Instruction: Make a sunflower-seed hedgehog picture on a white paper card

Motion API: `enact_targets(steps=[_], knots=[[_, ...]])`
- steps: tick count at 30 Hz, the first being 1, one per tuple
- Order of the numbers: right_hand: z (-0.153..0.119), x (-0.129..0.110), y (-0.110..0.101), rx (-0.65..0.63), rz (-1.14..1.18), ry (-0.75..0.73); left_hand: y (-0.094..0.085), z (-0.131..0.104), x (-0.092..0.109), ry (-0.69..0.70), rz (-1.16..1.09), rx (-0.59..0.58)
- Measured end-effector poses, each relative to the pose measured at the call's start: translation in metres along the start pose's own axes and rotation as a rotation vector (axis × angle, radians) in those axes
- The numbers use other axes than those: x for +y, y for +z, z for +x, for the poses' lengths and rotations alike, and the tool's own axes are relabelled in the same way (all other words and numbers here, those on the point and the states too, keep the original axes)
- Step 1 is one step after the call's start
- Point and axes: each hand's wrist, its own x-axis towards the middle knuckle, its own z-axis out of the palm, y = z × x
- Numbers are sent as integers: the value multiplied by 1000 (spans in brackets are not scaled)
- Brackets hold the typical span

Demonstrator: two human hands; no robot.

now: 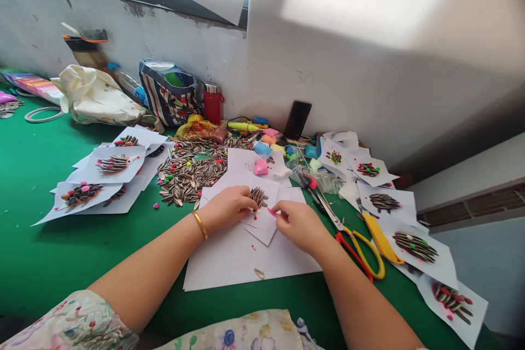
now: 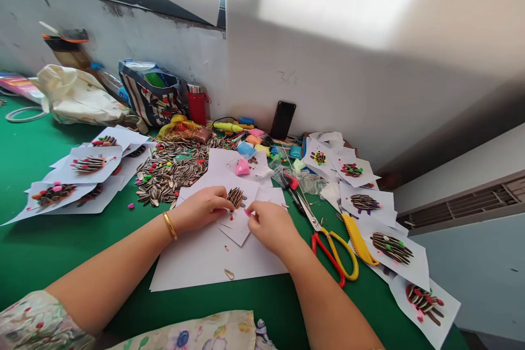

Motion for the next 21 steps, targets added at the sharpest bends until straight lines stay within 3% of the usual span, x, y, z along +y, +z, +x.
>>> enact_targets(steps=[5,9,12,16,21], knots=[[10,27,-15,122,-218,192,-10,-1,-1,-153,-14,130],[13,45,-15,32,-337,264,-16,-2,-5,-320,46,181],[14,49,-11,66,-382,210,-16,-3,-8,-320,97,176],[17,45,3,192,-316,10,-14,-5,-7,-283,170,115],[23,42,24,81,-235,-176,-14,-8,-8,-230,191,-16]])
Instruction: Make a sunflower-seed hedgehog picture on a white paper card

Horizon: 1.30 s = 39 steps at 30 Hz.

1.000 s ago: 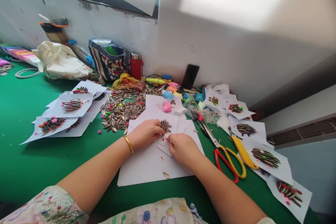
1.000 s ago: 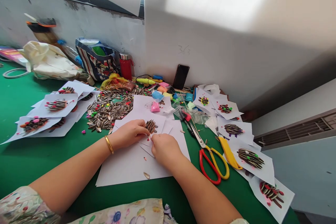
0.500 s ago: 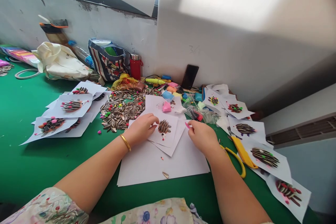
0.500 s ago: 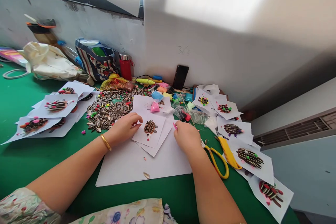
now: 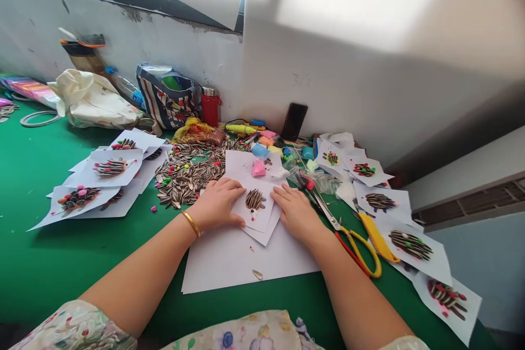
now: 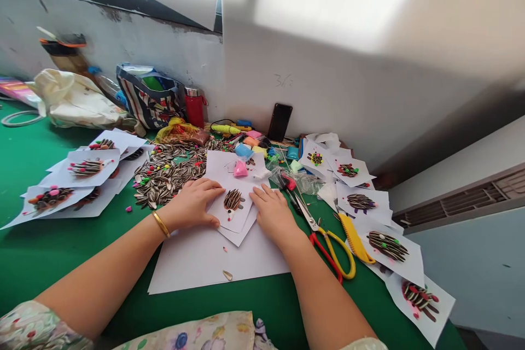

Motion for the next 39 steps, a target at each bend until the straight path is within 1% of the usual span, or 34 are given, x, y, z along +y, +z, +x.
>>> enact_targets(steps=[2,4,11,14,19,24,27,29,32,39], knots=[[0,-1,1,-41,8,-1,0,-1,-3,1,5,-19],[-2,-2,-2,-53,10,10,1,-1,-6,-9,3,-23],[-10,-10,-19,-35,-25,-1,5,1,-14,-17,-22,-16],[-11,-10,-19,-74,-20,0,5,2,-16,-4,-24,-13],[-12,-9,-19,-177,3,-59,4,3,-17,10,-24,-12],[-16,-19,-32,-206,-42,-57,1,3,-21,26,-46,-32],[-16,-26,-38,-218,-65,-43,-3,1,-24,66,-66,-81],[-15,-28,-37,-215,-63,-25,-6,-1,-24,66,-67,-108],[-13,-28,-32,-206,-31,3,-8,-2,-22,20,-55,-118],[-7,-25,-20,-157,-3,78,0,-2,-15,-5,-46,-98]])
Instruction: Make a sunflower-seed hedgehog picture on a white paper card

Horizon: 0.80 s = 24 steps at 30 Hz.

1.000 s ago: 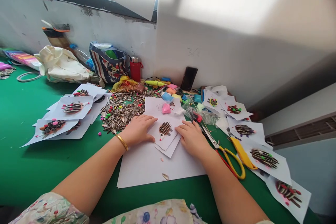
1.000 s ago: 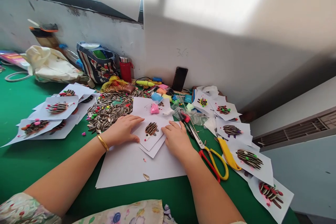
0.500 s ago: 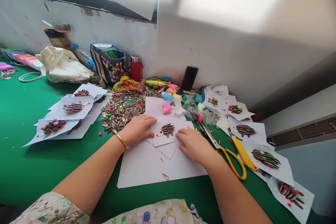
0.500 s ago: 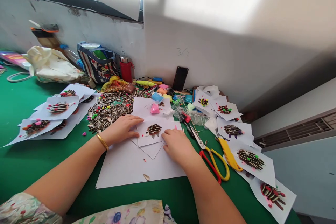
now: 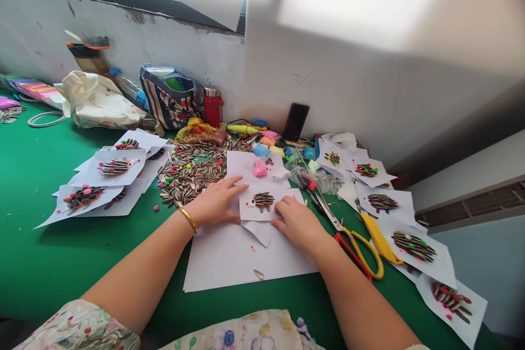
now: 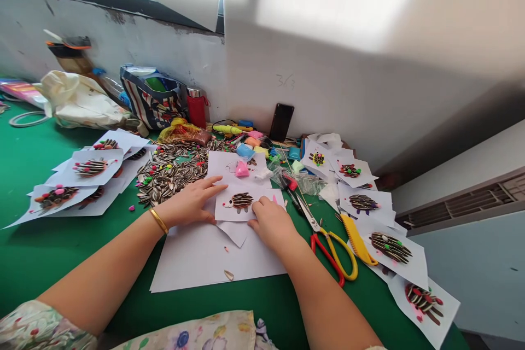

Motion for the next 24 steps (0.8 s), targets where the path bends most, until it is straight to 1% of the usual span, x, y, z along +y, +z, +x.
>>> enact_targets(steps=[5,8,11,12,14,15,16,17,18,20,22,23,24], knots=[[1,1,3,32,-3,5,5,-1,6,-9,17,27],[-1,1,3,35,-21,2,2,-3,10,-24,14,25],[-2,1,2,21,-15,-5,-8,-6,18,-30,14,42],[-2,1,2,13,-8,-8,-13,-7,23,-23,19,67],[-2,2,2,-7,5,-13,-24,-11,37,37,9,113],[-1,2,2,-16,9,-14,-28,-13,46,85,-11,107],[-1,2,2,-22,9,-16,-31,-16,55,137,-36,74],[-1,2,2,-25,6,-17,-31,-19,66,188,-68,16],[-1,2,2,-27,1,-17,-28,-23,76,228,-94,-68],[-1,2,2,-22,-9,-16,-17,-30,96,250,-79,-214],[-1,1,2,-16,-14,-16,-1,-36,110,242,21,-288],[-1,1,2,-14,-16,-17,6,-39,115,232,70,-306],[-1,1,2,-13,-18,-19,12,-41,117,223,99,-295]])
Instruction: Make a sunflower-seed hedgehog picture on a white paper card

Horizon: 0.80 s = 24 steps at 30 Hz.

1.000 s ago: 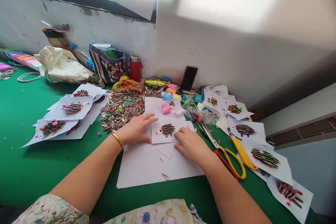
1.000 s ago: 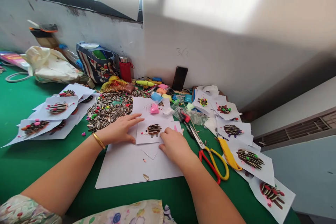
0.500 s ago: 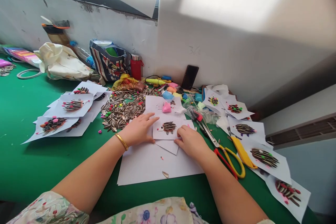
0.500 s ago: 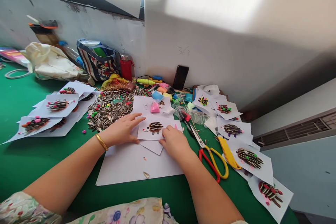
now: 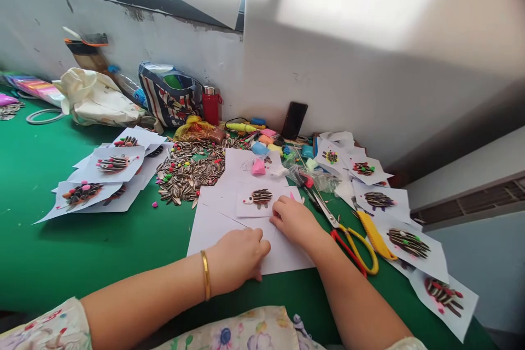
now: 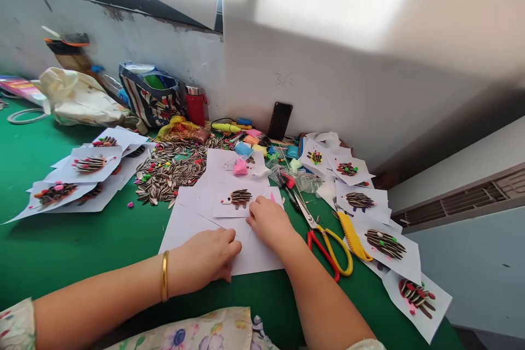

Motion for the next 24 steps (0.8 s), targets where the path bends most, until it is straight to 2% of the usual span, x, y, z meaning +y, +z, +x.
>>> enact_targets(steps=[2,5,13,17,21,24], knots=[[0,0,0,3,-3,-4,7,0,0,30,-6,10],[0,1,0,11,2,-11,9,-2,-7,21,-34,-5],[1,2,1,9,36,-16,-2,-12,-23,-142,-24,7],[1,2,0,13,64,-14,-16,-27,-58,-268,-30,-27],[0,2,-3,-2,80,-10,-32,-45,-107,-494,55,27],[1,8,-7,16,88,4,-40,-52,-132,-649,66,76]])
